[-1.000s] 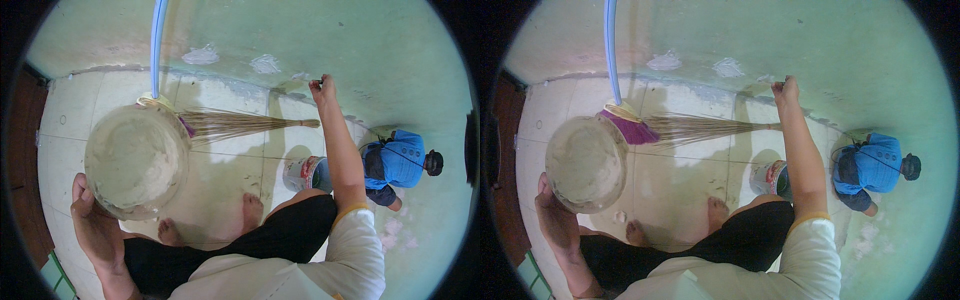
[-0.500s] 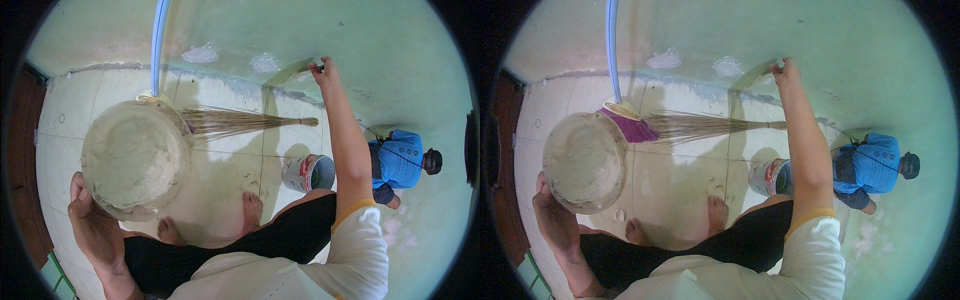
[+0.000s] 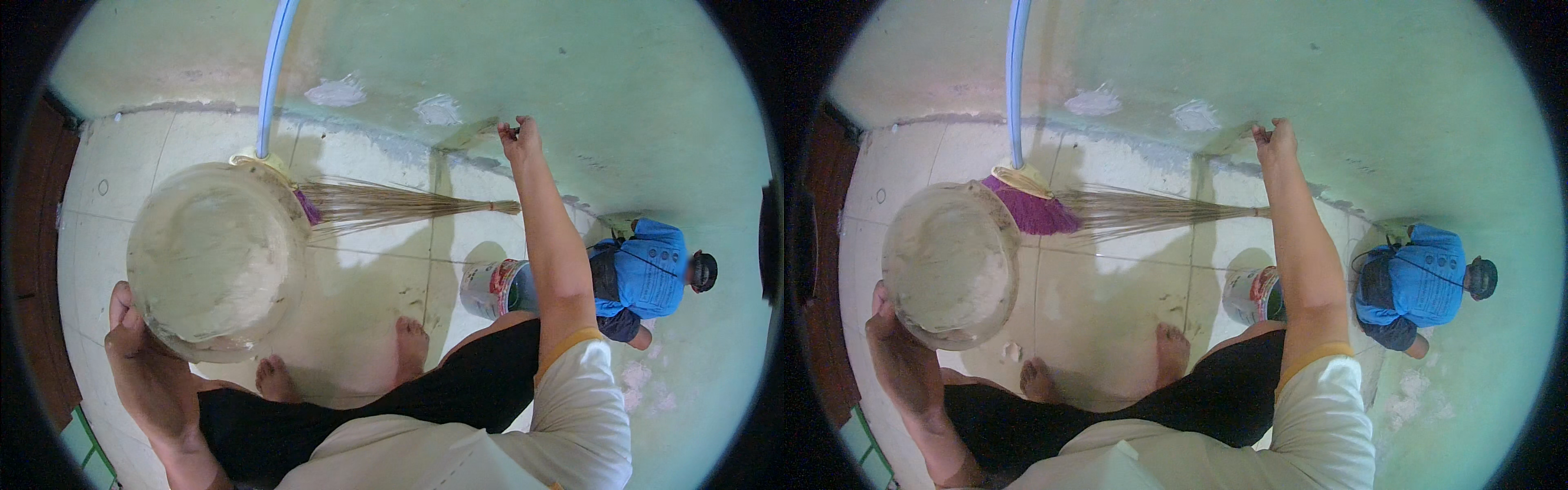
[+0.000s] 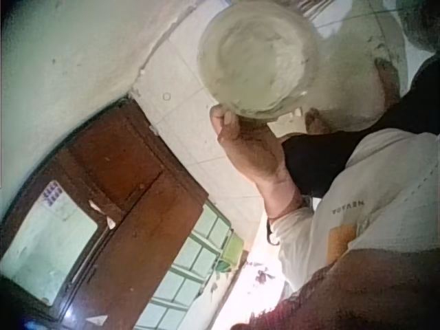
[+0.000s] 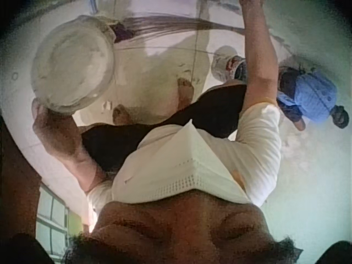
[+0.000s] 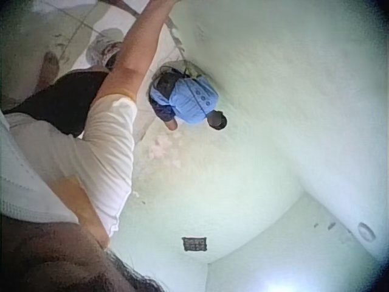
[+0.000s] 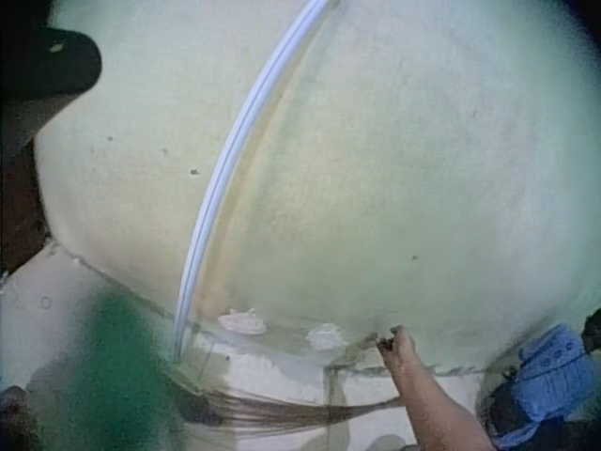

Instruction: The person patches a low section of a wall using a putty knife to apply white filler material from a small plastic container.

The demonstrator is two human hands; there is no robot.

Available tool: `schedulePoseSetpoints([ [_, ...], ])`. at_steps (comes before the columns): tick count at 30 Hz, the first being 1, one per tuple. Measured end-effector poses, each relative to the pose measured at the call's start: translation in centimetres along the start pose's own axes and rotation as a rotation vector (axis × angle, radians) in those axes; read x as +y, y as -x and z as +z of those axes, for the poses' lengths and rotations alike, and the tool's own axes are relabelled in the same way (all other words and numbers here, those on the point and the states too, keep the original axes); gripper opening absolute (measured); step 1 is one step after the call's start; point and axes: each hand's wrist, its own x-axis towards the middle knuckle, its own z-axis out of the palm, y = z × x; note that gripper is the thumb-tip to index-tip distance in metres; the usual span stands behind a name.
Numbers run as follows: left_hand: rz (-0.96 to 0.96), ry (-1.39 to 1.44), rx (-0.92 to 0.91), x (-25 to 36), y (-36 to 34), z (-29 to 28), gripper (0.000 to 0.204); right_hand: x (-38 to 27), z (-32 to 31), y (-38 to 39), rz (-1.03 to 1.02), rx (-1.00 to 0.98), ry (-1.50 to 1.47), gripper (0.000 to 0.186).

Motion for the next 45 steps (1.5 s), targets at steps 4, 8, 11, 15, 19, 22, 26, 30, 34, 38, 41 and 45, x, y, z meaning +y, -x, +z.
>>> schedulePoseSetpoints([
  [4,0.033,-0.084,0.013,-0.3,-0.4,-1.0,0.025,-3.3,1.0,1.8,0.008,-0.012,-0.085,0.032],
  [8,0.026,-0.033,-0.032,-0.3,-0.1,-0.9,0.027,-5.6,-0.4,4.7,-0.006,-0.023,0.021,0.028],
  [11,-0.015,-0.041,-0.051,0.1,-0.1,-0.5,0.027,-4.8,-1.0,5.1,0.021,0.012,0.161,0.027],
  [15,0.002,-0.032,-0.018,-0.1,-0.1,0.1,0.025,-2.4,-2.6,1.8,0.020,0.002,0.219,0.028],
  [19,0.006,-0.015,0.008,-0.1,0.0,0.3,0.024,-2.2,-2.6,0.0,0.049,-0.083,0.110,0.022],
  [22,0.028,-0.052,-0.017,-0.1,-0.1,-0.1,0.024,-1.2,-0.5,0.5,0.035,0.008,0.057,0.022],
  [26,-0.002,-0.028,-0.083,-0.1,-0.2,-0.4,0.026,-1.4,-0.3,0.4,-0.013,0.014,-0.028,0.040],
  [30,0.054,-0.083,-0.038,-0.4,-0.3,-0.5,0.026,-3.7,-2.2,0.5,0.030,0.029,-0.120,0.027],
  [34,0.068,-0.085,-0.064,-0.2,-0.4,-0.4,0.026,-8.8,-7.4,1.9,0.010,-0.083,0.134,0.019],
  [38,-0.017,-0.035,-0.061,-0.2,-0.5,-0.2,0.025,-9.5,-10.3,6.2,-0.011,-0.330,0.813,0.030],
  [41,-0.023,-0.041,-0.023,-0.8,-0.7,-0.3,0.025,-9.3,-12.0,7.3,-0.248,-0.541,1.377,0.036],
  [45,0.015,-0.058,0.021,-1.3,-1.0,0.0,0.024,-8.6,-14.3,4.7,-0.704,-0.741,1.663,0.030],
])
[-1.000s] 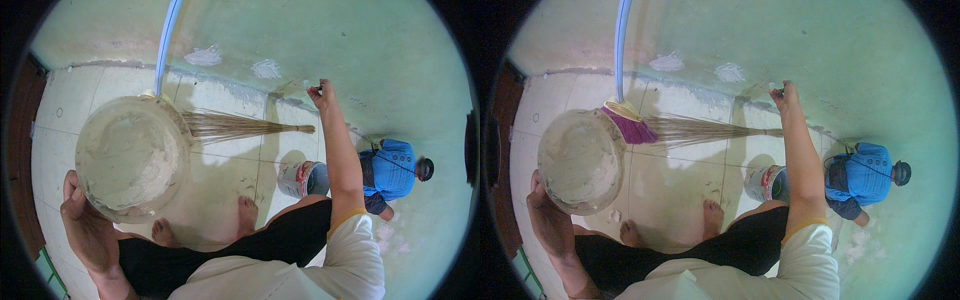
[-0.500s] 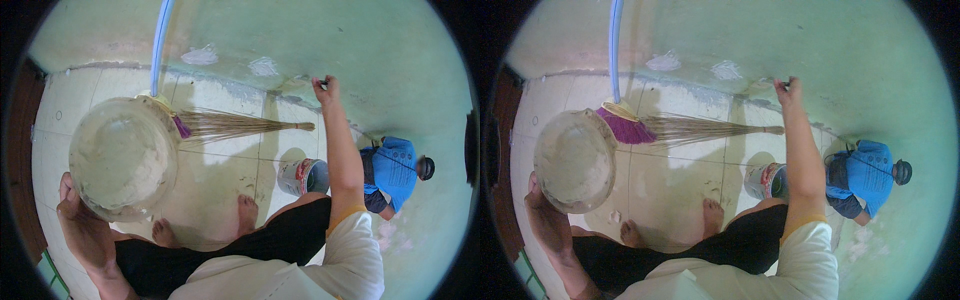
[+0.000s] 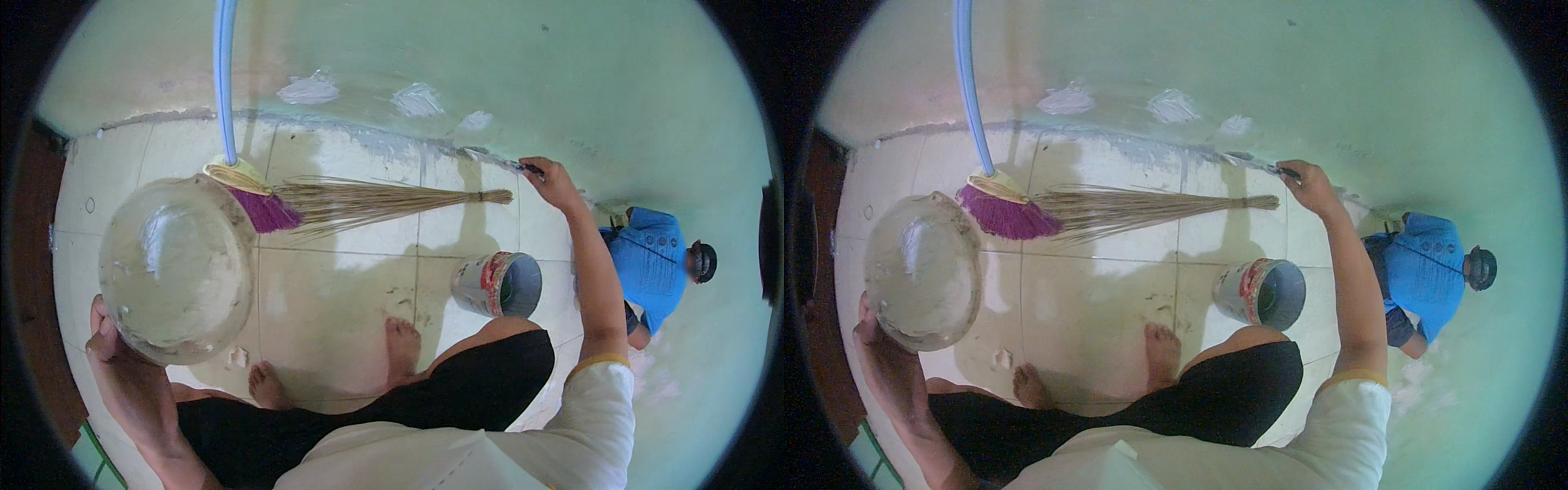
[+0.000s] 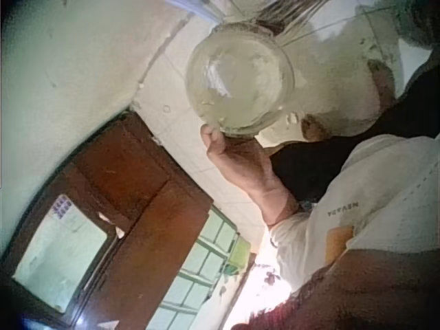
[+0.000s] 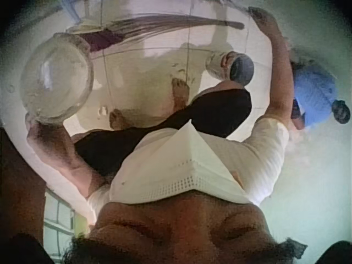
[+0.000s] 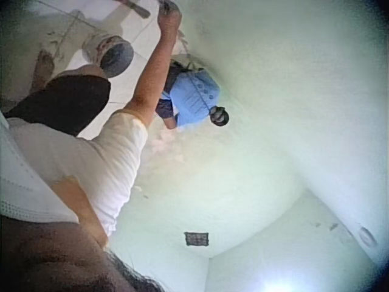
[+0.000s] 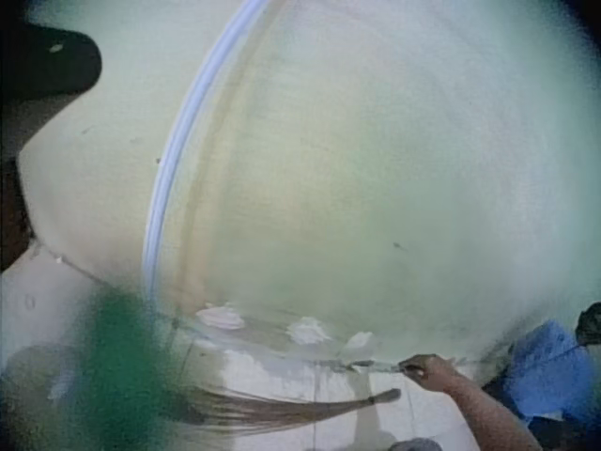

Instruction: The person patches a low section of a wall using a putty knife to apply white filler material from a small plastic container.

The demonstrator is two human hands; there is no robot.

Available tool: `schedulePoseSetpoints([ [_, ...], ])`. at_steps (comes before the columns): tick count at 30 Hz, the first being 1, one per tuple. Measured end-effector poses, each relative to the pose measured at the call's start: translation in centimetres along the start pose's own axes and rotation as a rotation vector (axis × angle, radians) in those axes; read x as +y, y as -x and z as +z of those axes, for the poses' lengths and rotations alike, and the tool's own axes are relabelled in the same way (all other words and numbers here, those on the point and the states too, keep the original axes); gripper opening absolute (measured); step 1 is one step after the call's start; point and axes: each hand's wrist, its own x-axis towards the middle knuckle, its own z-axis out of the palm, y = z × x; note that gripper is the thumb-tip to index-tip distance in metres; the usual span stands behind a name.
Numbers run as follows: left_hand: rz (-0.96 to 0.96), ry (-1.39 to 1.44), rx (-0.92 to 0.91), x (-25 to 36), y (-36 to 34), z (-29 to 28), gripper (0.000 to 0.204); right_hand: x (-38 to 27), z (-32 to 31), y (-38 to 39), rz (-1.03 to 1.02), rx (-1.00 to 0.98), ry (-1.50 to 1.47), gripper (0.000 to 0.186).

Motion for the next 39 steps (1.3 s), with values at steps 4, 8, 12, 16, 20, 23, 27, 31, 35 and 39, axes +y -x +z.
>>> schedulePoseSetpoints([
  [4,0.000,0.016,-0.095,-0.2,-0.4,0.1,0.022,1.1,0.7,-2.2,-0.142,0.103,0.176,0.026],
  [8,0.005,-0.003,-0.035,-1.2,0.0,1.8,0.020,2.3,-0.1,-5.0,-0.164,0.103,0.022,0.025],
  [12,-0.002,-0.053,-0.077,-1.8,0.2,2.8,0.019,2.9,-0.3,-6.7,-0.161,0.134,-0.001,0.025],
  [16,-0.017,-0.069,-0.040,-2.1,0.6,4.8,0.019,4.4,0.4,-6.9,-0.329,0.311,0.282,0.022],
  [20,-0.017,-0.109,-0.055,-2.8,0.4,5.3,0.019,5.5,1.3,-7.0,-0.163,0.403,0.446,0.022],
  [23,-0.029,-0.118,-0.020,-3.2,0.7,5.9,0.020,5.0,1.5,-7.2,-0.086,0.462,0.468,0.021],
  [27,-0.059,-0.113,-0.054,-3.6,0.5,5.9,0.020,5.7,1.1,-6.8,-0.077,0.534,0.494,0.019],
  [31,-0.048,-0.135,0.018,-3.9,0.8,6.2,0.020,5.7,0.7,-5.4,-0.121,0.509,0.454,0.018],
  [35,-0.029,-0.124,-0.041,-3.4,0.9,5.4,0.020,5.3,0.2,-3.6,-0.114,0.380,0.386,0.018],
  [39,-0.029,-0.127,-0.108,-3.1,0.9,5.3,0.019,3.8,0.8,-4.1,-0.135,0.323,0.353,0.019],
])
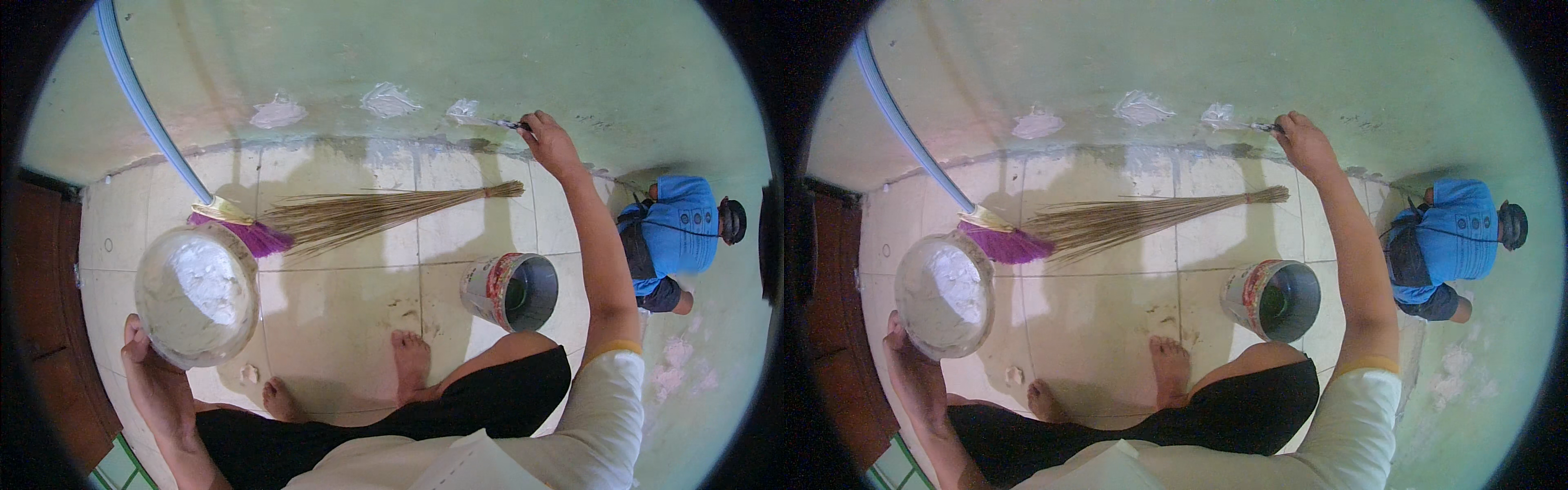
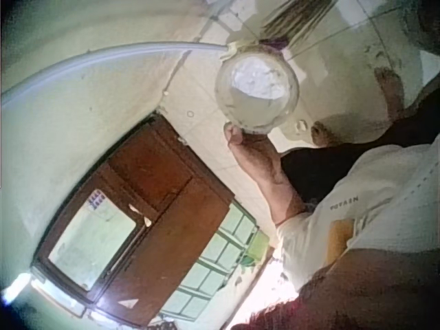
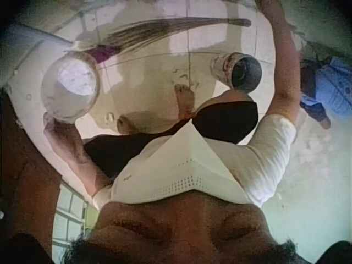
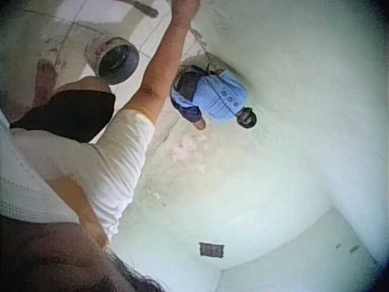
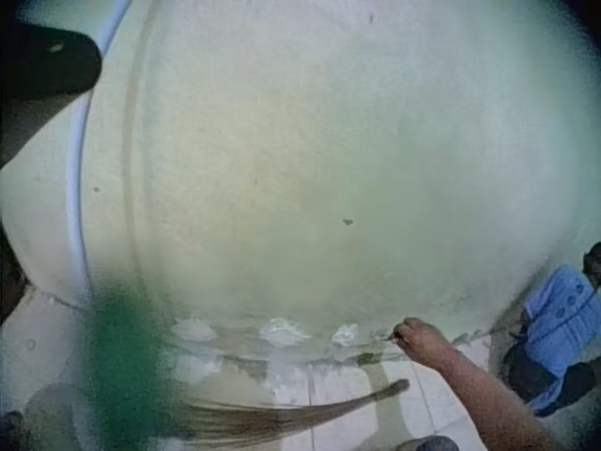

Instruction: The person patches a low section of a wall using a putty knife to apply white filler material from a small plastic container.

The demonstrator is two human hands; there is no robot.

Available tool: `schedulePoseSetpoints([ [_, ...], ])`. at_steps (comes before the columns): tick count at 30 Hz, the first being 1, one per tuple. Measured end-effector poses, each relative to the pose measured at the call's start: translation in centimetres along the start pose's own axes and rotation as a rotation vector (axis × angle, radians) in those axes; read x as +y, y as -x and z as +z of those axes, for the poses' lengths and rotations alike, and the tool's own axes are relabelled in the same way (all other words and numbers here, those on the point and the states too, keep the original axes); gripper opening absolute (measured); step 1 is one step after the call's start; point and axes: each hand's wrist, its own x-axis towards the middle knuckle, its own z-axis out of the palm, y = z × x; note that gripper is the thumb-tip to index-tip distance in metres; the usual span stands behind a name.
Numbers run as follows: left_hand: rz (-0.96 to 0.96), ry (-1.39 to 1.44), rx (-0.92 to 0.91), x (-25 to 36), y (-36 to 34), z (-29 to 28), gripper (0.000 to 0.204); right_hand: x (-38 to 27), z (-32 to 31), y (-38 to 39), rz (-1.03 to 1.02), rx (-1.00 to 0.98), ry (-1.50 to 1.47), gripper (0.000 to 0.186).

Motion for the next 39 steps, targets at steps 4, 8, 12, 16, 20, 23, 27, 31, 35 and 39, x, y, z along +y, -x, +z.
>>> schedulePoseSetpoints([
  [4,-0.005,0.009,0.043,0.2,0.2,0.6,0.018,-0.9,0.6,-2.3,-0.024,0.039,0.050,0.021],
  [8,-0.014,0.029,0.023,0.6,0.2,-0.1,0.020,-0.2,-0.7,-2.3,0.022,0.103,0.110,0.021],
  [12,-0.017,0.028,0.051,0.9,0.0,-0.5,0.021,1.2,-2.5,-0.5,-0.009,0.087,0.094,0.019],
  [16,-0.032,0.034,0.047,0.9,-0.2,-0.8,0.020,-0.3,-1.1,-0.3,-0.023,0.034,0.038,0.019],
  [20,-0.034,0.032,0.047,0.8,-0.4,-1.1,0.019,-1.0,1.6,-0.7,0.012,0.074,0.009,0.018],
  [23,-0.035,0.009,0.083,1.2,0.0,-0.8,0.018,0.0,1.4,0.3,0.120,0.094,0.050,0.019],
  [27,-0.023,0.011,0.109,1.3,0.0,-0.4,0.017,4.3,-0.4,3.8,0.193,0.072,-0.066,0.020],
  [31,-0.030,0.014,0.063,1.1,-0.3,0.0,0.017,4.5,0.9,5.4,0.222,0.041,-0.183,0.020],
  [35,0.002,-0.039,0.054,1.6,-0.4,-1.1,0.016,-0.1,5.3,1.5,0.153,0.064,-0.217,0.022],
  [39,0.043,-0.063,0.143,2.3,0.5,-4.1,0.019,6.9,13.1,-1.4,0.249,0.034,-0.198,0.043],
])
